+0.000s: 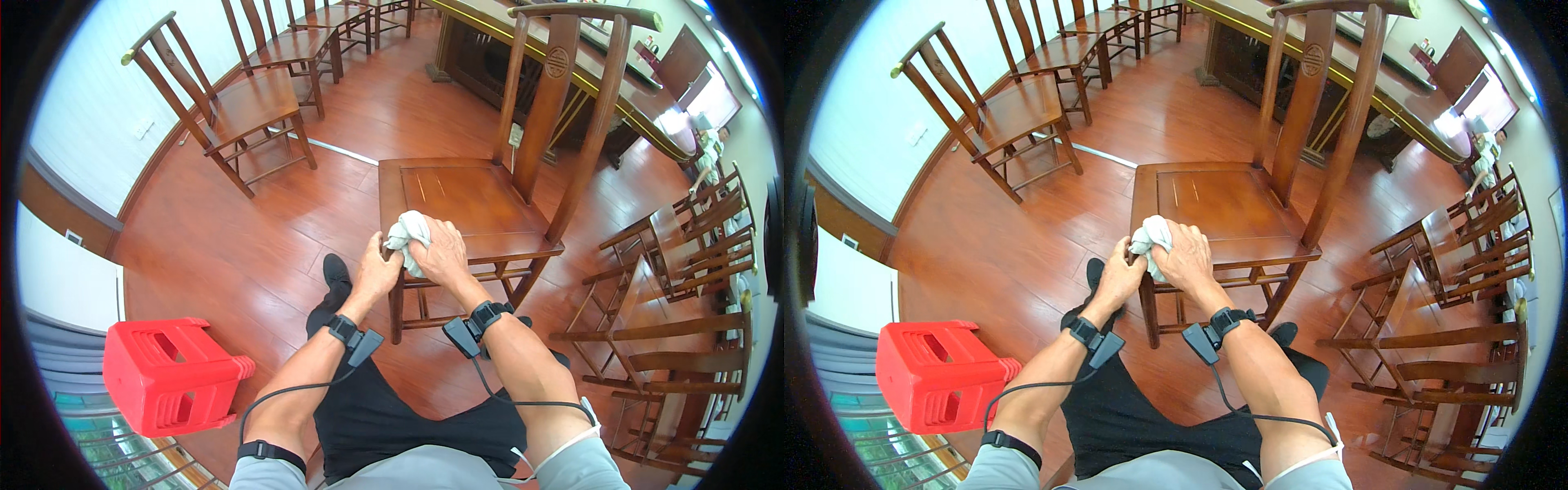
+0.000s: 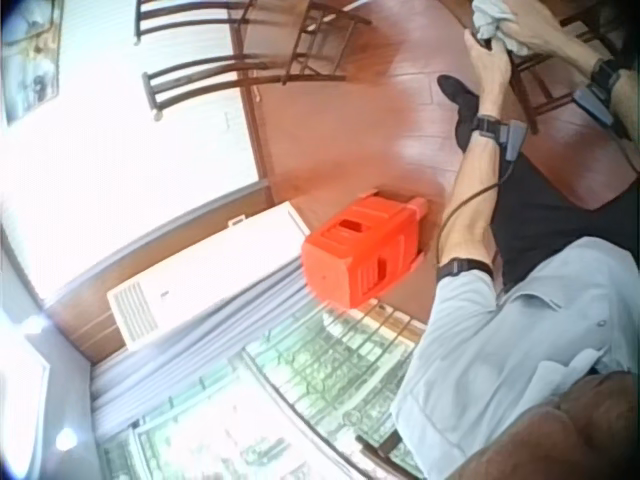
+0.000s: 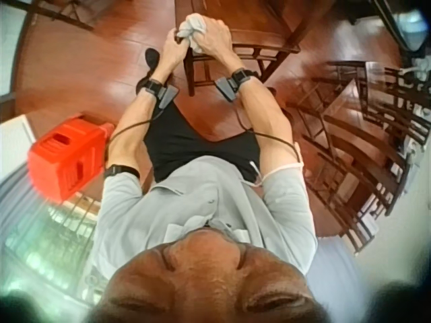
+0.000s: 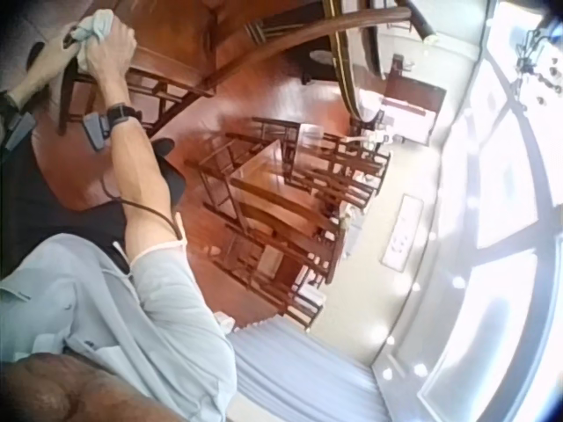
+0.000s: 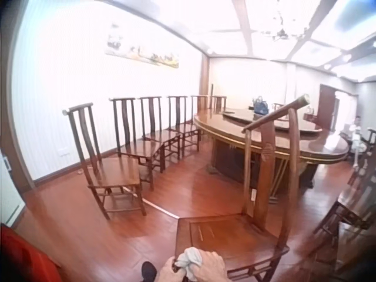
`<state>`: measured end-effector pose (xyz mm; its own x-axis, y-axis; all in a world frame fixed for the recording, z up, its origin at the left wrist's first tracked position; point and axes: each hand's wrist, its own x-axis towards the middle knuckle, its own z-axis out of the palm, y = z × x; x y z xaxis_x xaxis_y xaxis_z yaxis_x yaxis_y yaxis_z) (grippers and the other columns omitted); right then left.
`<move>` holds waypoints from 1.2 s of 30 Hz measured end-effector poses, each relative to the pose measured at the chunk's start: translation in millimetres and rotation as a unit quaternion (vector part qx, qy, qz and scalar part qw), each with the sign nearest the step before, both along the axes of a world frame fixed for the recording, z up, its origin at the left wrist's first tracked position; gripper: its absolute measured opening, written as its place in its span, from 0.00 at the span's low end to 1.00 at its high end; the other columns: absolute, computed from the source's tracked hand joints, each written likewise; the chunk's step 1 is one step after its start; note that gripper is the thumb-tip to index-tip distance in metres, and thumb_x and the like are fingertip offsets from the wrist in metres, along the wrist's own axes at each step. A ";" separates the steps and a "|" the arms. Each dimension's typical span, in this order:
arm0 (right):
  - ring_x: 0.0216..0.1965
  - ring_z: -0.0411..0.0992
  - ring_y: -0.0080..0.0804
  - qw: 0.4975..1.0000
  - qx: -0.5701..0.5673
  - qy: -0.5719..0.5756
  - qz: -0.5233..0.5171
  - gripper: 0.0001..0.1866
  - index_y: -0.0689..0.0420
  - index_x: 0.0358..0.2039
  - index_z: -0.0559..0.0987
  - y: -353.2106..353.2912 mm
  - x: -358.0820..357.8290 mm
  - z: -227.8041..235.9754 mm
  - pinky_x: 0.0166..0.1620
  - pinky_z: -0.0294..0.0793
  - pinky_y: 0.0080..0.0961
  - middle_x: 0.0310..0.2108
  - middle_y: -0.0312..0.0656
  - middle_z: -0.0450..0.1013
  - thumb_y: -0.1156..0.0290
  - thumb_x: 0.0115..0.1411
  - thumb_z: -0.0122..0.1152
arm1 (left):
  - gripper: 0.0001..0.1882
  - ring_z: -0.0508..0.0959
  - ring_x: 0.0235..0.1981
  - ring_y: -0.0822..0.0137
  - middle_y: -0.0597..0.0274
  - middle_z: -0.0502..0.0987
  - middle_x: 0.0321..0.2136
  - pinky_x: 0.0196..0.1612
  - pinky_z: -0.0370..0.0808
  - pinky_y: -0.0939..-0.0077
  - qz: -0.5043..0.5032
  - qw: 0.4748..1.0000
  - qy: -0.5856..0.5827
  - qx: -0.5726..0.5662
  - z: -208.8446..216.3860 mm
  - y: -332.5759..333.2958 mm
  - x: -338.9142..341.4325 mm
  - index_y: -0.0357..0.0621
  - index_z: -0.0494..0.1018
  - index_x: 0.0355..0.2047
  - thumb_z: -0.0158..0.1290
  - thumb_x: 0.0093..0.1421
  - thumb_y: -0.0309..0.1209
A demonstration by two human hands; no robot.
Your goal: Cleaning wooden chairs using a cloth.
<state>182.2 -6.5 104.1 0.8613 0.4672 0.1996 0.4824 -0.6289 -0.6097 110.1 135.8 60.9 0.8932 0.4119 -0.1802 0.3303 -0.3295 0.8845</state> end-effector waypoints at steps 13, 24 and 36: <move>0.47 0.71 0.50 1.000 -0.008 0.008 -0.023 0.23 0.53 0.50 0.78 -5.6 8.0 -3.2 0.53 0.69 0.46 0.44 0.47 0.77 0.58 0.55 0.58 | 0.43 0.67 0.65 0.45 0.36 0.65 0.62 0.67 0.64 0.59 -0.091 0.979 -0.137 0.116 27.7 1.8 -3.2 0.32 0.55 0.68 0.60 0.57 0.37; 0.50 0.70 0.53 0.998 -0.003 0.063 0.007 0.27 0.56 0.55 0.76 -2.3 12.0 -1.8 0.55 0.69 0.48 0.49 0.51 0.76 0.57 0.56 0.59 | 0.59 0.73 0.56 0.43 0.40 0.72 0.55 0.60 0.66 0.50 -0.181 0.962 -0.166 0.122 37.5 -3.8 10.8 0.39 0.48 0.71 0.70 0.46 0.43; 0.49 0.71 0.58 0.997 0.046 0.055 0.009 0.33 0.55 0.61 0.70 -6.1 9.3 -14.7 0.56 0.68 0.50 0.47 0.58 0.76 0.55 0.55 0.58 | 0.40 0.76 0.47 0.44 0.43 0.78 0.42 0.54 0.67 0.49 -0.052 0.929 -0.199 0.309 18.1 -35.8 13.0 0.33 0.60 0.61 0.62 0.53 0.38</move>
